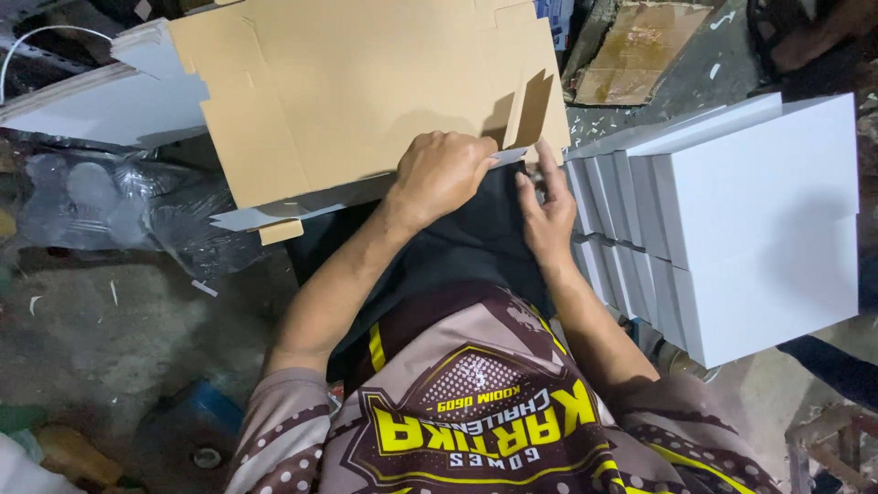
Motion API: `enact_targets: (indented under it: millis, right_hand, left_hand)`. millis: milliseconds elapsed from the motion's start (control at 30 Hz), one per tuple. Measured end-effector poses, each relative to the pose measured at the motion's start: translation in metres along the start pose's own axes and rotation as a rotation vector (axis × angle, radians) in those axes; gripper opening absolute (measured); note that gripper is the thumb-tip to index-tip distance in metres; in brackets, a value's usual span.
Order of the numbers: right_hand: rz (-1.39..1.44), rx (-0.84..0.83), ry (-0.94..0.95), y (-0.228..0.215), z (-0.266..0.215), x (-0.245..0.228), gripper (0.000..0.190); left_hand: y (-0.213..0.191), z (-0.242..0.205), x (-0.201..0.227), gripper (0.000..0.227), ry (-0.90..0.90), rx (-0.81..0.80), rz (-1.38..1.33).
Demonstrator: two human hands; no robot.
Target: Assembling a cardboard box by folding flaps and inserting white cardboard liners.
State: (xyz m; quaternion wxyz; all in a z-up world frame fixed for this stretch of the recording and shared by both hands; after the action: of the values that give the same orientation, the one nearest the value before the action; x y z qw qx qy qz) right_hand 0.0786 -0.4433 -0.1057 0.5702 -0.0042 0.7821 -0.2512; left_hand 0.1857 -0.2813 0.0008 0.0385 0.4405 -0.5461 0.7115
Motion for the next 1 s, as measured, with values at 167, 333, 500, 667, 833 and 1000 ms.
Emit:
enact_targets:
  millis: [167,333,500,667,833,1000]
  right_hand:
    - [0.272,-0.058,-0.165,0.007,-0.001,-0.047,0.056]
    - [0.198,-0.001,-0.199,0.008,-0.011,-0.049,0.052]
    - [0.121,0.023,-0.235,0.008,-0.008,-0.035,0.048]
    - [0.117,0.026,-0.246,0.008,-0.008,-0.048,0.045]
    - [0.104,-0.030,-0.235,0.011,-0.001,-0.064,0.048]
    - [0.038,-0.084,-0.184,0.021,0.021,-0.019,0.049]
  left_hand:
    - [-0.001,0.000,0.005,0.021,0.044,0.035,0.012]
    - [-0.014,-0.003,0.019,0.027,0.088,0.071,0.005]
    - [-0.007,-0.002,0.019,0.028,0.118,0.082,0.035]
    - [-0.007,-0.002,0.017,0.027,0.127,0.105,0.050]
    - [-0.008,-0.002,0.018,0.025,0.124,0.114,0.059]
    - [-0.003,-0.003,0.017,0.022,0.123,0.096,0.101]
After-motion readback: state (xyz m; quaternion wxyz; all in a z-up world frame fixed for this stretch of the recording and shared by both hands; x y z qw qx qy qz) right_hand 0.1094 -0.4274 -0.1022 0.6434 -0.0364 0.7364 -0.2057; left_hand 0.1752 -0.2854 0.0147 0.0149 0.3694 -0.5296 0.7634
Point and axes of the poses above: each hand's wrist, its own z-axis towards the middle knuckle, its own y-axis out of the palm, x = y × z, the point moved 9 cm from there along z, towards the middle knuckle, and after that the axes turned 11 degrees about y, right-handed, at the moved point
